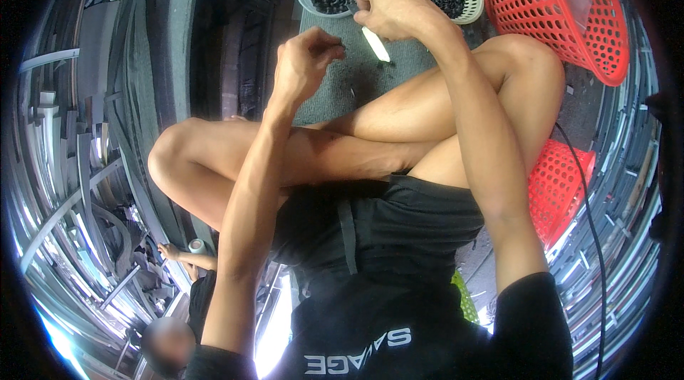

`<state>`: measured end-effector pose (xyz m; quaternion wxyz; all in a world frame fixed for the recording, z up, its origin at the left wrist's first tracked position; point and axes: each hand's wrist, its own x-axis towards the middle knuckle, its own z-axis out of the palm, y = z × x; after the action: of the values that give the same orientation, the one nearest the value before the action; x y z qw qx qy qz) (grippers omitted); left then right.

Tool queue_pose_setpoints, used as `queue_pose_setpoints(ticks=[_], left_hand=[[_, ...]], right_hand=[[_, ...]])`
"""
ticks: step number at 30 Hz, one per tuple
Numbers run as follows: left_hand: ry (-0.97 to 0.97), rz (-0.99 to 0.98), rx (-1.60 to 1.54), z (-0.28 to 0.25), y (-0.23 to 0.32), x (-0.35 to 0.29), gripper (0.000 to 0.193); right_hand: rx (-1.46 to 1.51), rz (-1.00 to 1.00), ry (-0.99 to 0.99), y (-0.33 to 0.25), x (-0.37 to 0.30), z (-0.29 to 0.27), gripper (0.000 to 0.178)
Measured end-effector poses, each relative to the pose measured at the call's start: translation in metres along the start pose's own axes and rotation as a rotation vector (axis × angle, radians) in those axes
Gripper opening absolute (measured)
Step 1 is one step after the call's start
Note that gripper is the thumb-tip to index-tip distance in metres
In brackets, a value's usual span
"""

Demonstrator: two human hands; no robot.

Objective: The person sits cross-legged on the floor and repeatedly picks small black fasteners from a container, inspects them, and places them into a smaller bowl. The person handles the fasteners one at a time throughout the clip.

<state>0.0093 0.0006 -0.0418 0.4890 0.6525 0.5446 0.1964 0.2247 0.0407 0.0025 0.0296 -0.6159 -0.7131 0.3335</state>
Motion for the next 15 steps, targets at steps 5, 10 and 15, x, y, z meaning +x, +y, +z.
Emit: queue_pose_setpoints(ticks=[5,10,15], left_hand=[[-0.055,-0.127,-0.437,-0.005,-0.003,0.003,0.014],[-0.033,-0.156,-0.55,-0.01,-0.006,0.003,0.019],[-0.082,-0.159,-0.56,-0.007,-0.012,0.006,0.026]], right_hand=[[0.049,0.019,-0.011,-0.002,-0.003,-0.001,0.025],[0.03,0.003,0.018,-0.002,-0.004,0.0,0.024],[-0.046,0.02,-0.04,-0.006,-0.008,-0.002,0.023]])
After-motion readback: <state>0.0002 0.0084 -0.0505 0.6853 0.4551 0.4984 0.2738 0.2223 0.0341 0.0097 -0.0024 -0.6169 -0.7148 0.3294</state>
